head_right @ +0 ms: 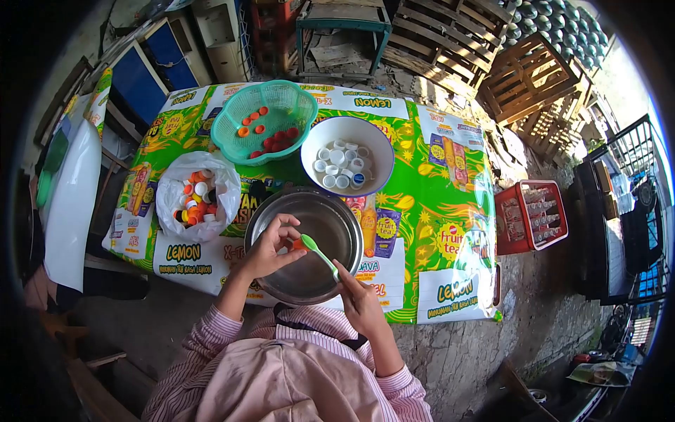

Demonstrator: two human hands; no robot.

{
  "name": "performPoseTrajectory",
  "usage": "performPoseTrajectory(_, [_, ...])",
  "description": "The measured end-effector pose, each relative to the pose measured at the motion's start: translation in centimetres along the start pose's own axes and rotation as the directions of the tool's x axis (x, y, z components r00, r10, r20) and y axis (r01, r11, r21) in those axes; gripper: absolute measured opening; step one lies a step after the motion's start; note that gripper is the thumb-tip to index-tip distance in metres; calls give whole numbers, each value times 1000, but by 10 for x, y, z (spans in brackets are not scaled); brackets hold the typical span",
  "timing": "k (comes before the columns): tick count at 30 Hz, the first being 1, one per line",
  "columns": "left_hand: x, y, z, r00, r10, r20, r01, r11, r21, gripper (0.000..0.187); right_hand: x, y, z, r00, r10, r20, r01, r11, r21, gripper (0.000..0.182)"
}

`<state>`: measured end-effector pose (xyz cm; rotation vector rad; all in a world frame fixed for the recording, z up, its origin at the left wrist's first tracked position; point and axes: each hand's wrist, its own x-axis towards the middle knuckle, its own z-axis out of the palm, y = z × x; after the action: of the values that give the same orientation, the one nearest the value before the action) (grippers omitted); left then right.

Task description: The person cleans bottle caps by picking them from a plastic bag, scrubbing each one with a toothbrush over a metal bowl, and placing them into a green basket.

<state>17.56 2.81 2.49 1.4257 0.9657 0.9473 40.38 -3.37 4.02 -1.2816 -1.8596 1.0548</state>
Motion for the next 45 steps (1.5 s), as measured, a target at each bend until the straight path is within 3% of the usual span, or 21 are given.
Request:
performPoseTrajectory(3, [-2,2,-2,998,-50,-25,52,995,90,55,-2,4,-4,992,127,-18,-127,991,-37,52])
performPoseTrajectory(4, [-2,2,-2,998,-51,-28,54,995,90,55,-1,2,-1,994,59,-87,-59,998,-2,43])
performPoseTrajectory(7, [-2,3,0,997,76,-17,-72,983,167,59,-3,0,3,998,-35,-46,33,999,-42,44])
performPoseTrajectory(8, [-2,2,0,996,88,-17,-84,983,162,61,-3,1,2,997,75,-18,-76,995,-56,45])
performPoseTrajectory(10, [0,4,1,995,102,-21,-98,983,155,62,-3,6,0,997,72,-34,-73,996,-43,46])
performPoseTrajectory(13, [-3,15,2,1000,6,-23,-2,981,196,64,-4,-1,1,998,29,-59,-31,999,-36,47])
performPoseTrajectory(15, [-2,20,2,1000,29,-4,-26,948,317,64,-2,-5,0,999,32,25,-29,996,-84,51])
performPoseTrajectory(16, [-2,20,2,1000,30,-3,-28,948,316,64,-1,-2,0,994,109,17,-108,992,-68,52])
performPoseTrajectory(20, [-4,16,0,998,66,-9,-58,929,367,64,-3,-1,0,996,91,-5,-91,991,-101,51])
performPoseTrajectory(22, [-5,16,0,998,71,-3,-64,922,382,65,-4,-6,4,999,-36,0,36,996,-84,50])
performPoseTrajectory(26, [-6,19,2,996,88,-33,-63,883,464,67,-3,6,6,996,58,-61,-65,990,-125,51])
performPoseTrajectory(29, [-7,28,4,998,41,-39,-19,884,466,68,-4,-6,8,999,-38,-9,38,997,-73,50])
performPoseTrajectory(31, [-6,31,4,999,17,-38,3,878,479,68,-3,0,10,1000,-22,7,22,994,-105,47])
performPoseTrajectory(33, [-7,28,4,999,42,-26,-23,870,493,69,-1,9,9,996,36,-84,-53,977,-206,47])
performPoseTrajectory(34, [-6,26,4,999,42,-27,-23,868,495,69,-2,9,8,995,48,-91,-61,988,-141,47])
performPoseTrajectory(37, [-6,19,5,985,157,-66,-109,881,461,57,-5,1,6,997,50,-67,-58,991,-118,48])
performPoseTrajectory(40, [-3,3,3,996,54,-77,-43,989,142,26,-9,-1,10,988,131,-82,-135,990,-48,47])
performPoseTrajectory(41, [-3,-3,4,996,53,-76,-42,989,142,26,-11,3,15,988,132,-82,-136,990,-47,47])
performPoseTrajectory(43, [-4,-12,8,995,-35,-93,11,968,-249,25,-11,9,24,984,120,-131,-109,990,90,45])
performPoseTrajectory(45, [-3,-17,13,992,-26,-125,-9,962,-274,27,-11,-1,26,973,212,-90,-196,967,161,41])
